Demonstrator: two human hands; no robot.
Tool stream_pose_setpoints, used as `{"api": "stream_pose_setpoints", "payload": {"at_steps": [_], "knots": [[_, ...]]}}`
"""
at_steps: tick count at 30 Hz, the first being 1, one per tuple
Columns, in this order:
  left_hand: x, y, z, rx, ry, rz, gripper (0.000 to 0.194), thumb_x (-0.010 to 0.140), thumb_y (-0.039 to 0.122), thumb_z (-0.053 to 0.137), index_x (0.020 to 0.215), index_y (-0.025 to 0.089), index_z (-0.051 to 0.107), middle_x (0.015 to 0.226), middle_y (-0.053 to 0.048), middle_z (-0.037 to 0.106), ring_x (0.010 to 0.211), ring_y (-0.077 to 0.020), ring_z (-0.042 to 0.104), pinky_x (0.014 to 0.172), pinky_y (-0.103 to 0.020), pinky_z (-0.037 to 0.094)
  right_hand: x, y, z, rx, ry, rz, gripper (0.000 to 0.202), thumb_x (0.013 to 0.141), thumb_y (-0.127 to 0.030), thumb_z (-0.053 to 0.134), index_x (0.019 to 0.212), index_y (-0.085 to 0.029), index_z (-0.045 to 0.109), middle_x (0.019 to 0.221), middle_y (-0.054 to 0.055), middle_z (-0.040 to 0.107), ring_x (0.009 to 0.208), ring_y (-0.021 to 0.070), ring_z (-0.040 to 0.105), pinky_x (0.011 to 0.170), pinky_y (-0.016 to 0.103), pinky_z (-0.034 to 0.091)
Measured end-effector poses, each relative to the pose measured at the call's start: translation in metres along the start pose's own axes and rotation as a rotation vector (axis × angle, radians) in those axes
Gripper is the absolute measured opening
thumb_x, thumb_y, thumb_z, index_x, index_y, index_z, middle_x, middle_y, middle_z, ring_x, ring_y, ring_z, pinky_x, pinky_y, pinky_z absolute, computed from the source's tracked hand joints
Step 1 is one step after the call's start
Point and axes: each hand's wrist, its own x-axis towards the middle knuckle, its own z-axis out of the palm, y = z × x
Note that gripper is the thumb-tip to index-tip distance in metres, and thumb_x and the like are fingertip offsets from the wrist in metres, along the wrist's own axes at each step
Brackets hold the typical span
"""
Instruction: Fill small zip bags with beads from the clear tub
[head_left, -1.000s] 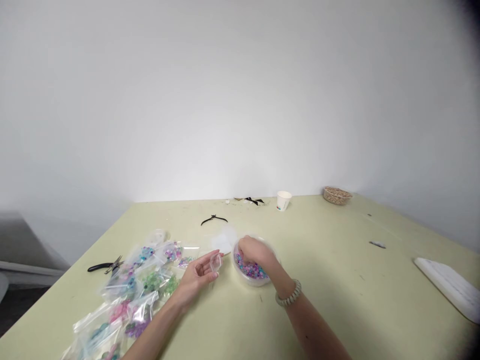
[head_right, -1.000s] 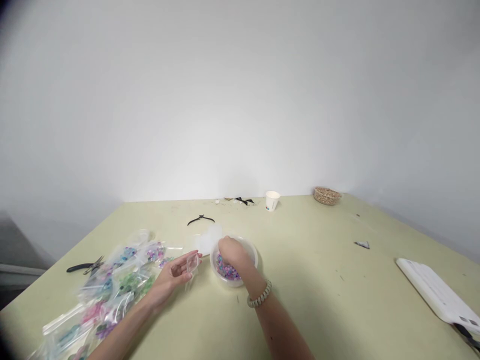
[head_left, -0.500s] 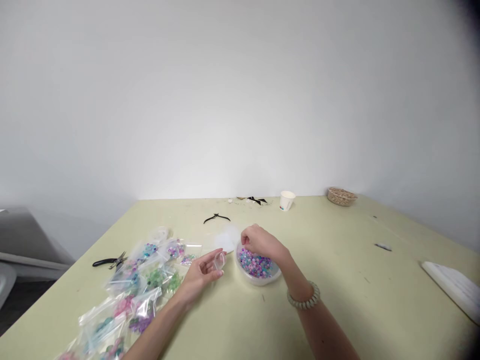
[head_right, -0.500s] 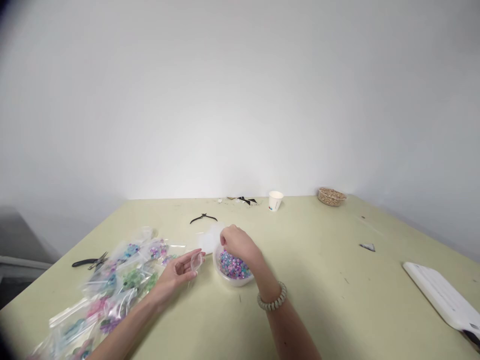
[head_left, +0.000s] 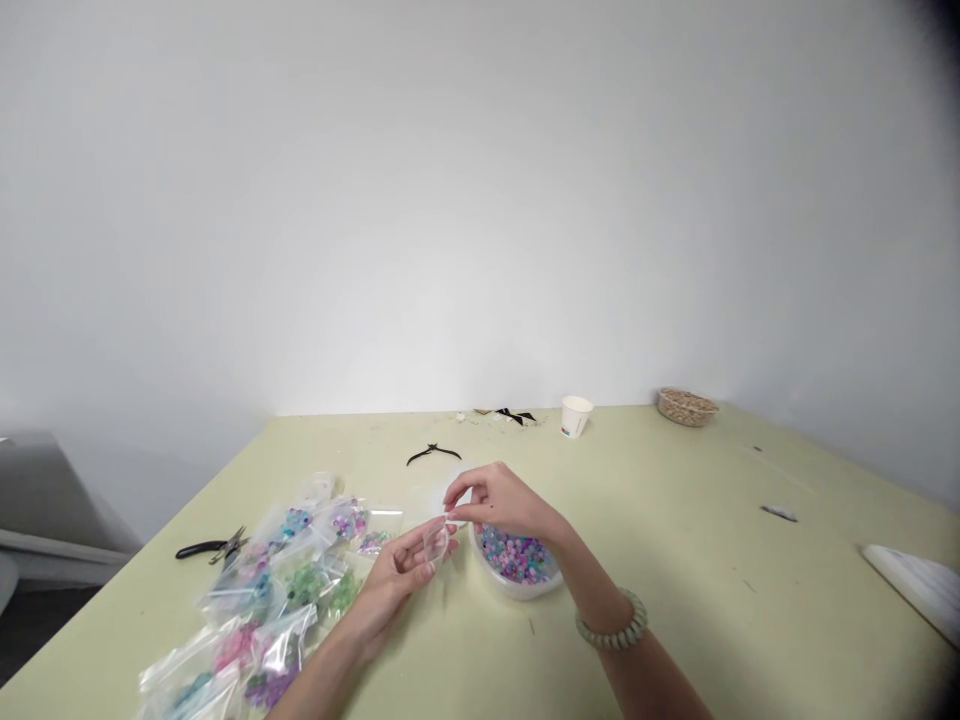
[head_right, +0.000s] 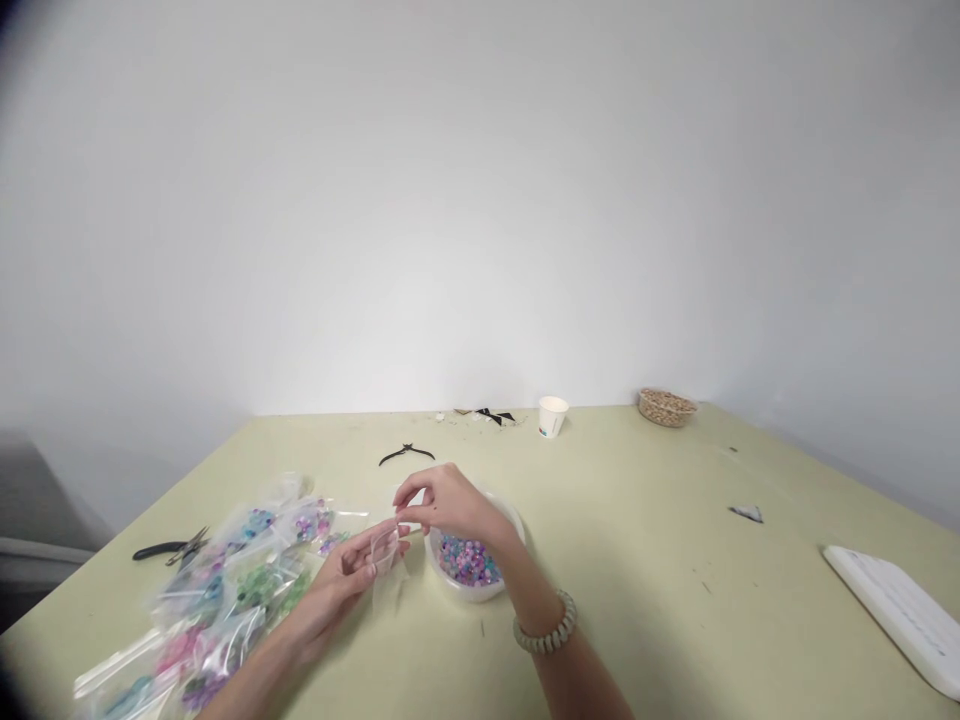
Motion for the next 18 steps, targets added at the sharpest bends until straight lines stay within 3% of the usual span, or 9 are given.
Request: {"api": "stream_pose_setpoints", "payload": {"at_steps": [4,8,18], "knots": [[0.001,-0.002,0.0,-0.069,0.073,0.023,0.066,0.055,0.041,0.082,0.114,0.018,0.064,0.127,-0.016,0.058,0.12,-0.0333,0.05,0.109,-0.046,0.027,-0.003,0.014,-0.015,-0.446,-0.028,0.23,0.014,0.076,-0.017,0.062,0.087,-0.014,0.07,0.08,0.005,0.069,0.069,0.013,0.064,0.062,0.018,0.045],[0.002,-0.003,0.002,-0.084,0.083,0.04,0.064,0.056,0.041,0.082,0.113,0.017,0.065,0.126,-0.016,0.059,0.123,-0.0343,0.046,0.109,-0.046,0.028,-0.001,0.034,-0.006,-0.735,-0.192,0.489,0.023,0.06,-0.005,0.071,0.082,-0.013,0.073,0.09,0.011,0.069,0.077,0.0204,0.065,0.063,0.021,0.047],[0.002,-0.004,0.003,-0.088,0.087,0.032,0.064,0.056,0.041,0.082,0.113,0.017,0.066,0.125,-0.016,0.059,0.122,-0.0349,0.047,0.109,-0.048,0.027,0.007,0.045,0.016,-0.839,-0.216,0.476,0.023,0.064,-0.003,0.066,0.085,-0.009,0.071,0.088,0.016,0.069,0.083,0.0255,0.066,0.07,0.026,0.049]]}}
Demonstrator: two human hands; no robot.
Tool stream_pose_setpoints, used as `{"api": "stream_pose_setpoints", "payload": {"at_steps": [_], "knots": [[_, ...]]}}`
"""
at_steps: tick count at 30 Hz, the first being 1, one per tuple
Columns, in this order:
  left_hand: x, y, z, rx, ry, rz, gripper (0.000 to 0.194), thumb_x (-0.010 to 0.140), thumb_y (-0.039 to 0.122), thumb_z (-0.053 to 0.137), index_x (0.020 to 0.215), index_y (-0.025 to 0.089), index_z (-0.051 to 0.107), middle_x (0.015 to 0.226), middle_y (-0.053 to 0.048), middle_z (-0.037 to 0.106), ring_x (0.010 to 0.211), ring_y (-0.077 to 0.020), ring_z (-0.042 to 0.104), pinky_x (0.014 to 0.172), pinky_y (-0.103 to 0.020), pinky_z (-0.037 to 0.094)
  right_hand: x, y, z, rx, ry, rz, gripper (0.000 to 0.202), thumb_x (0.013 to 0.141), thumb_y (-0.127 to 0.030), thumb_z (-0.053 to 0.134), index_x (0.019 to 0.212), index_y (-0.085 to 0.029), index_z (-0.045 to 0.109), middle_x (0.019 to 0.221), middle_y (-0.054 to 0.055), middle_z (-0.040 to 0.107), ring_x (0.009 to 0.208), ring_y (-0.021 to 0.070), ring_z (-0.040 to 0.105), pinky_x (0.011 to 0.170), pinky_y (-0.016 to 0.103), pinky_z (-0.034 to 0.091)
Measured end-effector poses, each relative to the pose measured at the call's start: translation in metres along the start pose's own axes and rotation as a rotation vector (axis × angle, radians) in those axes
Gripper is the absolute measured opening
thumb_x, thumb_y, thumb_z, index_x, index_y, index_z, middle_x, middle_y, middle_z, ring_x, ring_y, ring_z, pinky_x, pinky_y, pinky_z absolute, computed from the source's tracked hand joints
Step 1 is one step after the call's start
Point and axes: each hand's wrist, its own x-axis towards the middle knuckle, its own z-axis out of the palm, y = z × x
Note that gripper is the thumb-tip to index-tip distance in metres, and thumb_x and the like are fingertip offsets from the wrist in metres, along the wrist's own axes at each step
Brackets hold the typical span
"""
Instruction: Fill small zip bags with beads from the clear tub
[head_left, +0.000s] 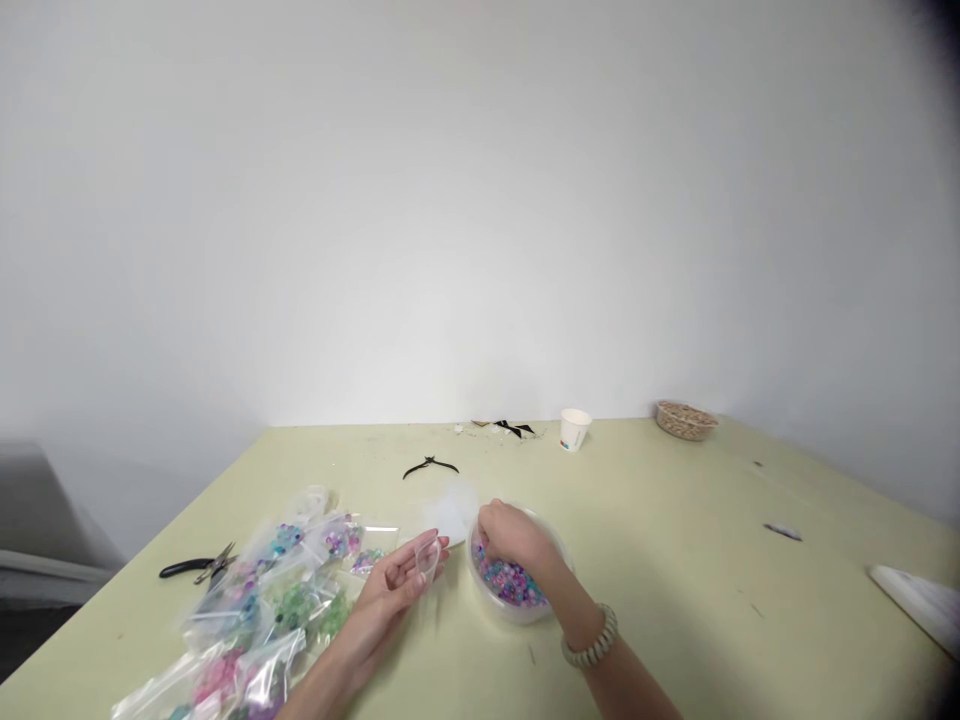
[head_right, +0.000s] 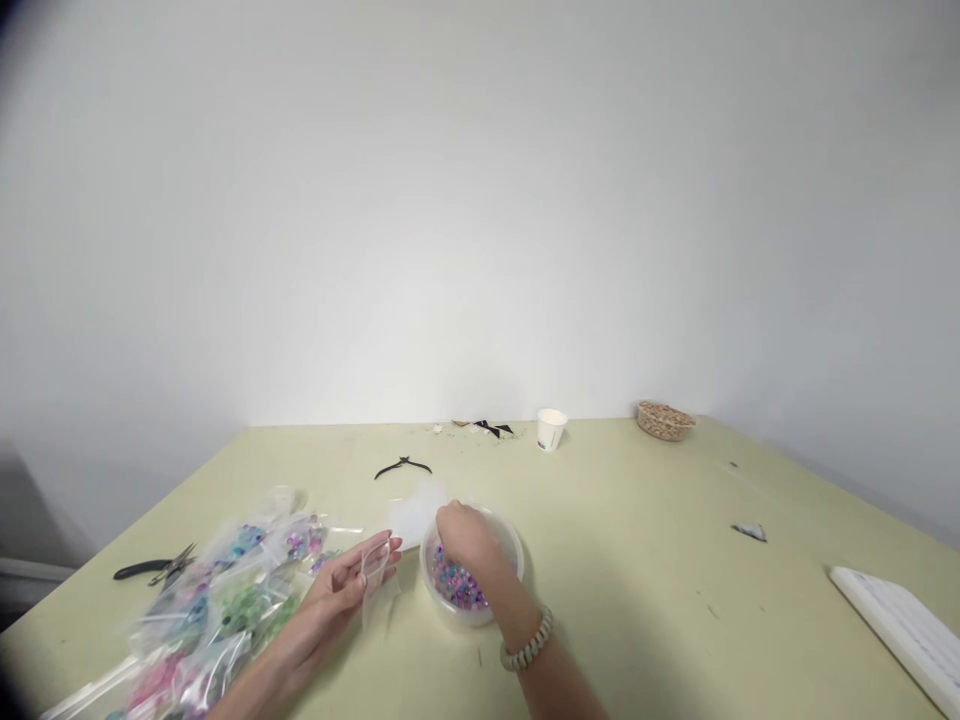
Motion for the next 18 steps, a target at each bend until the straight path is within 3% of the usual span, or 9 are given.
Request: {"api": "stream_pose_setpoints", "payload": {"at_steps": [4,9,13,15,18], "knots": [[0.0,0.0,-0.002,0.0,0.004,-0.002,0.065,0.056,0.042,0.082,0.114,0.017,0.065,0.126,-0.016,0.058,0.122,-0.0343,0.048,0.109,-0.047,0.029,0.0,-0.002,0.003,-0.017,0.012,0.006,0.027,0.064,0.0,0.062,0.088,-0.008,0.071,0.09,0.017,0.069,0.082,0.0257,0.067,0.068,0.026,0.049],[0.0,0.002,-0.005,0.021,0.0,-0.025,0.062,0.057,0.038,0.082,0.114,0.018,0.065,0.129,-0.015,0.057,0.123,-0.0321,0.048,0.11,-0.044,0.028,-0.005,0.0,-0.004,0.012,0.0,0.007,0.024,0.058,0.003,0.063,0.077,-0.01,0.072,0.077,0.013,0.07,0.068,0.0211,0.066,0.058,0.022,0.047],[0.003,-0.002,-0.009,0.051,-0.005,-0.02,0.062,0.059,0.037,0.081,0.115,0.017,0.064,0.128,-0.016,0.057,0.122,-0.0318,0.049,0.11,-0.045,0.027,-0.015,0.004,-0.019,0.064,0.038,-0.02,0.017,0.067,-0.003,0.059,0.075,-0.012,0.072,0.073,0.01,0.069,0.065,0.0172,0.064,0.058,0.02,0.044],[0.005,-0.005,-0.01,0.067,-0.005,-0.023,0.063,0.059,0.035,0.081,0.116,0.017,0.063,0.127,-0.016,0.058,0.121,-0.0314,0.049,0.11,-0.045,0.027,-0.022,0.003,-0.028,0.152,0.122,-0.109,0.015,0.073,-0.009,0.059,0.079,-0.014,0.071,0.076,0.007,0.069,0.068,0.0156,0.064,0.063,0.02,0.044],[0.005,-0.007,-0.01,0.079,-0.017,-0.023,0.064,0.056,0.033,0.083,0.116,0.018,0.064,0.124,-0.016,0.06,0.12,-0.0317,0.051,0.109,-0.045,0.028,-0.032,-0.003,-0.04,0.46,0.279,-0.362,0.013,0.079,-0.019,0.059,0.083,-0.015,0.07,0.075,0.003,0.069,0.066,0.0124,0.061,0.063,0.019,0.043]]}}
